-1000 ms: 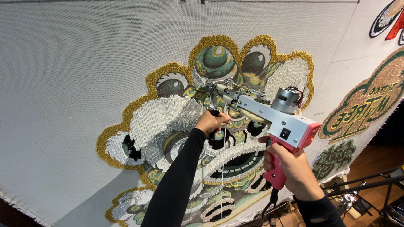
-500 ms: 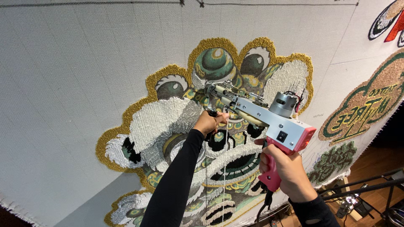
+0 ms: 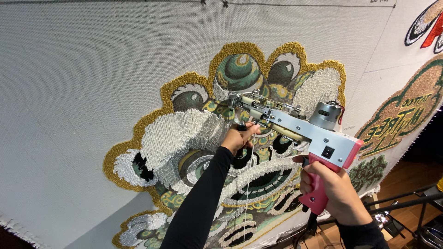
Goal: The person uses a handheld tufting gun to apply white yarn to a large canvas, filling in a section of a detailed design that features a stylized lion head. The operator guides the tool steadily across the fabric surface to create a textured, raised pattern.
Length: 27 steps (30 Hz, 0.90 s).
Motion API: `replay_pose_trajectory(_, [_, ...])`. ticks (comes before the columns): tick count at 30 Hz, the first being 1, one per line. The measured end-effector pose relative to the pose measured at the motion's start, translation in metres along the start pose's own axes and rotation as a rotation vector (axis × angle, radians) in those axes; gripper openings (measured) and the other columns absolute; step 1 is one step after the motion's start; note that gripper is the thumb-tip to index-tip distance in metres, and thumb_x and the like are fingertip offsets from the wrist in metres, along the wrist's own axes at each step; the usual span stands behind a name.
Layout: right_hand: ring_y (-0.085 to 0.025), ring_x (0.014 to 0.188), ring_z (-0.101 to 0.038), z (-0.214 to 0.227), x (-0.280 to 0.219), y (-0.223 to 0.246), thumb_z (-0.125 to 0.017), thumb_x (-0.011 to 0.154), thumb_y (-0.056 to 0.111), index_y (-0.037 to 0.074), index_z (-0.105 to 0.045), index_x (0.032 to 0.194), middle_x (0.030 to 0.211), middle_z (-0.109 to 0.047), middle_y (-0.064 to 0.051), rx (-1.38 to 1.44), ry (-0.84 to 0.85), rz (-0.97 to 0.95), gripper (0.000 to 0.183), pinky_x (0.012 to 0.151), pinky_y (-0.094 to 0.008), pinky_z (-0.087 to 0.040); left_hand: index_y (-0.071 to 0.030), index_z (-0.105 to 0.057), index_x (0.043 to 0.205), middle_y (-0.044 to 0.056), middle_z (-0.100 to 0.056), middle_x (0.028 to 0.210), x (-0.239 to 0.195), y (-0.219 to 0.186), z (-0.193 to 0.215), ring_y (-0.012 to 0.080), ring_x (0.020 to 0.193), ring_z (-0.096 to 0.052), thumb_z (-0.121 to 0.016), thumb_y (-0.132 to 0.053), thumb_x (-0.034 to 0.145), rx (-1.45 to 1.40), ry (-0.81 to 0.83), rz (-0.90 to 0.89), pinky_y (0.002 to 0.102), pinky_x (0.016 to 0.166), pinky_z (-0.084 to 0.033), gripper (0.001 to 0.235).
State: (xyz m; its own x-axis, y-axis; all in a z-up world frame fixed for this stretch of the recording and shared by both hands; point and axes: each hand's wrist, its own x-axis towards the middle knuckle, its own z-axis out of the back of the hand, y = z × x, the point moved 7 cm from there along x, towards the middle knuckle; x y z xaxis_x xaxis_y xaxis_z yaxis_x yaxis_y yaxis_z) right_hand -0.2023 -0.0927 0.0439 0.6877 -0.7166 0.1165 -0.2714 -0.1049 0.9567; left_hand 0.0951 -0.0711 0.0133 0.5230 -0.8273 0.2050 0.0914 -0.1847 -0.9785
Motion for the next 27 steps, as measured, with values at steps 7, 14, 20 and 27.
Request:
replay_pose_trajectory(7, [-0.020,0.049,-0.049,-0.004,-0.014,0.010,-0.058,0.085,0.009,-0.006,-0.064,0.104,0.062,-0.050,-0.008,0.005,-0.009,-0.035,0.024,0.046,-0.035,-0.043,-0.005,-0.083,0.101,0.006,-0.075,0.079,0.001,0.006,-0.002,0.0090,0.046,-0.055,-0.075,-0.035,0.093,0.198,-0.009,-0.011,0.026,0.046,-0.045,0.031])
replay_pose_trajectory(14, [-0.020,0.050,-0.047,-0.006,-0.014,0.009,-0.058,0.085,0.007,-0.007,-0.062,0.103,0.063,-0.050,-0.009,0.035,-0.002,-0.018,0.024,0.046,-0.035,-0.041,-0.005,-0.082,0.095,0.001,-0.069,0.063,0.005,0.014,0.004,0.0088,0.044,-0.054,-0.076,-0.033,0.091,0.152,-0.031,-0.018,0.027,0.044,-0.044,0.029])
replay_pose_trajectory(20, [-0.020,0.050,-0.047,-0.007,-0.014,0.008,-0.058,0.084,0.007,-0.008,-0.066,0.107,0.063,-0.050,-0.009,0.044,0.003,-0.032,0.029,0.047,-0.034,-0.041,-0.004,-0.082,0.096,0.003,-0.064,0.057,0.010,0.019,0.007,0.0092,0.044,-0.056,-0.076,-0.033,0.091,0.188,-0.018,-0.030,0.027,0.043,-0.043,0.030])
replay_pose_trajectory(27, [-0.019,0.051,-0.047,-0.013,-0.016,0.006,-0.058,0.084,0.007,-0.007,-0.065,0.108,0.064,-0.049,-0.008,0.055,0.003,-0.043,0.029,0.048,-0.034,-0.042,0.000,-0.081,0.100,0.000,-0.069,0.069,0.014,0.023,0.009,0.0068,0.044,-0.052,-0.079,-0.035,0.090,0.180,-0.030,-0.049,0.026,0.045,-0.045,0.037])
